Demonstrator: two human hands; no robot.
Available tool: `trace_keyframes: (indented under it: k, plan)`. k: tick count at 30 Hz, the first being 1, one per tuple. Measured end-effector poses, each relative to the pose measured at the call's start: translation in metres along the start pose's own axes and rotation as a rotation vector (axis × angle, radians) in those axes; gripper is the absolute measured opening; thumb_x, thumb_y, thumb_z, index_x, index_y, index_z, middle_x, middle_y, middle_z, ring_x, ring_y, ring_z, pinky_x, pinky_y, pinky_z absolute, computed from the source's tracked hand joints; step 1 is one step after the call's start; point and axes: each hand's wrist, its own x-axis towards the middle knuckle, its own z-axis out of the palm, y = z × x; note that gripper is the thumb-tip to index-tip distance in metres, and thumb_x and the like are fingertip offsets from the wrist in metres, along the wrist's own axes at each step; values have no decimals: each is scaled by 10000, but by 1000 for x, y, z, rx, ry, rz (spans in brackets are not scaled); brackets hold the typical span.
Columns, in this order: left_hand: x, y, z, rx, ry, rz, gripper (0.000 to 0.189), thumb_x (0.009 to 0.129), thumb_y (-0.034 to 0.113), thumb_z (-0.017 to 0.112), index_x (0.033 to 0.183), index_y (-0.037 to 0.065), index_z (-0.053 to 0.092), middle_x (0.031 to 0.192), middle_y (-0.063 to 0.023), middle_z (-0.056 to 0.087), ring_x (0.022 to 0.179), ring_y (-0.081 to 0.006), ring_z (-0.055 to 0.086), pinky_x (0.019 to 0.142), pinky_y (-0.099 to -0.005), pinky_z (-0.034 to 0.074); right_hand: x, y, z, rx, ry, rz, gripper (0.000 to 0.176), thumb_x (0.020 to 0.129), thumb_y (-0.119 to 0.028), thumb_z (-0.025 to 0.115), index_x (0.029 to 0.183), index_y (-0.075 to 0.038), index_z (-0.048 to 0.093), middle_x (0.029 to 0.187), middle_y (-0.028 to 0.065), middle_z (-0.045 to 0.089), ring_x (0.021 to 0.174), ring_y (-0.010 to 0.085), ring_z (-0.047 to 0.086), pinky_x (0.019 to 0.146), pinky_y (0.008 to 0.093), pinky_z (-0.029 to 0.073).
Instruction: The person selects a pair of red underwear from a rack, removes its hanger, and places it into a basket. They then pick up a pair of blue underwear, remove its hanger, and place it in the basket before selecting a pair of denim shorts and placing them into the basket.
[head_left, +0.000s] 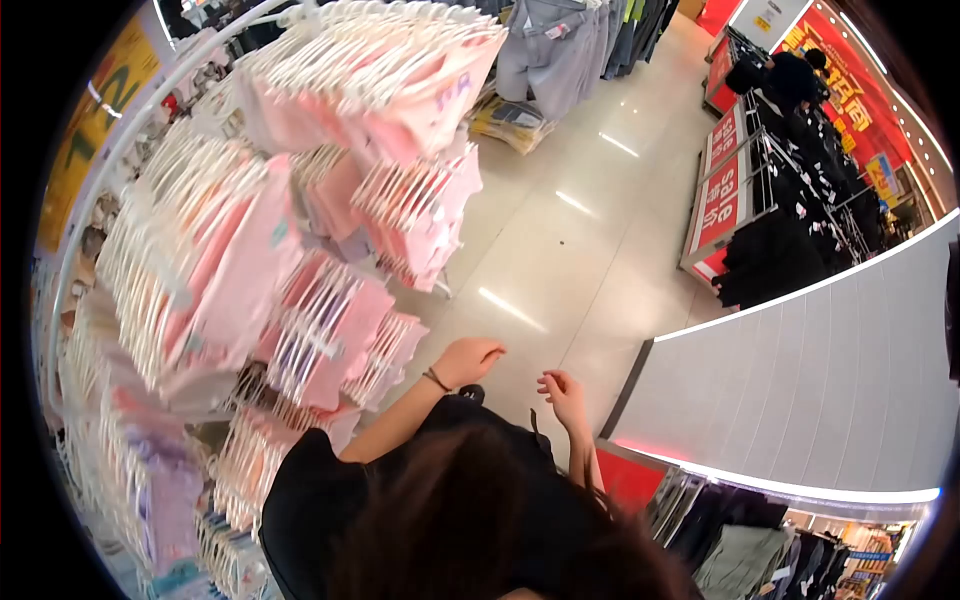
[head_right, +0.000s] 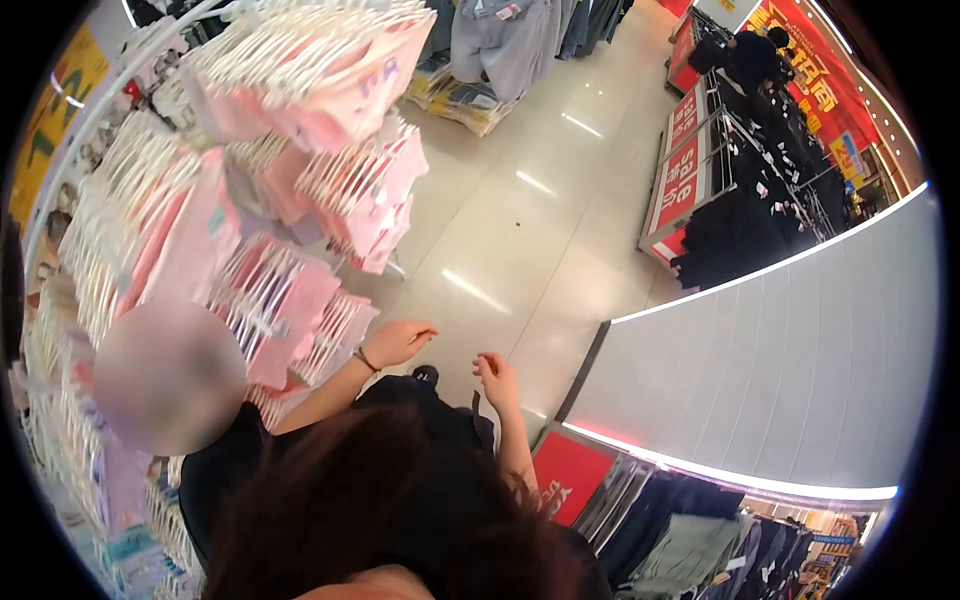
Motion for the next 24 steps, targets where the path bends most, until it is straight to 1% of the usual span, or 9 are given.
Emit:
trace_keyframes:
  k: [2, 5, 10, 12, 14, 15, 17, 21, 24]
  plan:
    - [76, -12, -5, 85, 10, 168, 136, 781, 120, 497, 838, 40, 592, 774, -113, 606, 714, -278, 574, 636, -344, 455, 47, -15, -22, -64, 45, -100, 223, 856, -182, 469, 996, -19, 531, 855, 65, 613, 721, 124, 587, 573, 227, 428]
    - [176, 3, -23, 4, 38, 250, 120, 774, 96, 505, 832, 36, 592, 776, -116, 607, 715, -278, 574, 631, -343, 455, 105, -62, -49, 17, 158, -115, 216, 858, -178, 468, 987, -16, 531, 857, 67, 613, 728, 127, 589, 580, 230, 431]
    - [297, -22, -24, -13, 73, 229, 119, 769, 90, 513, 835, 36, 596, 779, -116, 608, 720, -281, 574, 626, -342, 457, 209, -71, -89, 35, 101, -17, 216, 858, -178, 467, 979, -11, 532, 851, 79, 618, 715, 145, 602, 561, 220, 434]
    - [327, -44, -18, 11, 110, 156, 134, 779, 125, 512, 836, 38, 596, 780, -122, 605, 722, -288, 572, 624, -345, 457, 248, -76, -105, 75, 4, 37, 220, 858, -179, 470, 984, -8, 527, 864, 84, 615, 724, 149, 603, 560, 217, 433]
    - [351, -72, -13, 78, 11, 39, 160, 794, 165, 493, 858, 54, 590, 788, -120, 597, 749, -286, 566, 647, -355, 451, 299, -92, -124, 89, -64, 82, 230, 857, -186, 476, 994, -6, 523, 871, 85, 612, 725, 148, 602, 563, 214, 432]
    - [363, -80, -13, 62, 16, -4, 164, 793, 182, 475, 855, 82, 590, 781, -118, 597, 727, -291, 563, 628, -369, 450, 325, -108, -133, 69, -87, 69, 230, 857, -185, 477, 993, -6, 523, 870, 85, 612, 726, 147, 601, 565, 216, 433]
    - [391, -88, -26, 27, -13, -101, 173, 798, 192, 470, 861, 82, 588, 786, -115, 600, 737, -283, 567, 634, -366, 451, 376, -141, -154, 15, -142, 50, 229, 856, -184, 480, 993, -5, 523, 867, 85, 612, 729, 144, 599, 570, 218, 435]
    - [465, -109, -70, 45, 217, -222, 176, 803, 182, 460, 868, 75, 584, 789, -110, 600, 743, -280, 567, 634, -360, 450, 500, -209, -175, -180, -298, -32, 240, 856, -198, 472, 986, -4, 528, 869, 77, 611, 733, 147, 593, 597, 237, 440]
    - [518, -126, -114, -5, 448, -294, 169, 805, 180, 463, 869, 81, 584, 779, -109, 599, 728, -282, 565, 628, -356, 448, 590, -273, -165, -249, -380, -154, 234, 859, -192, 467, 984, -4, 529, 867, 79, 610, 730, 138, 588, 591, 234, 434]
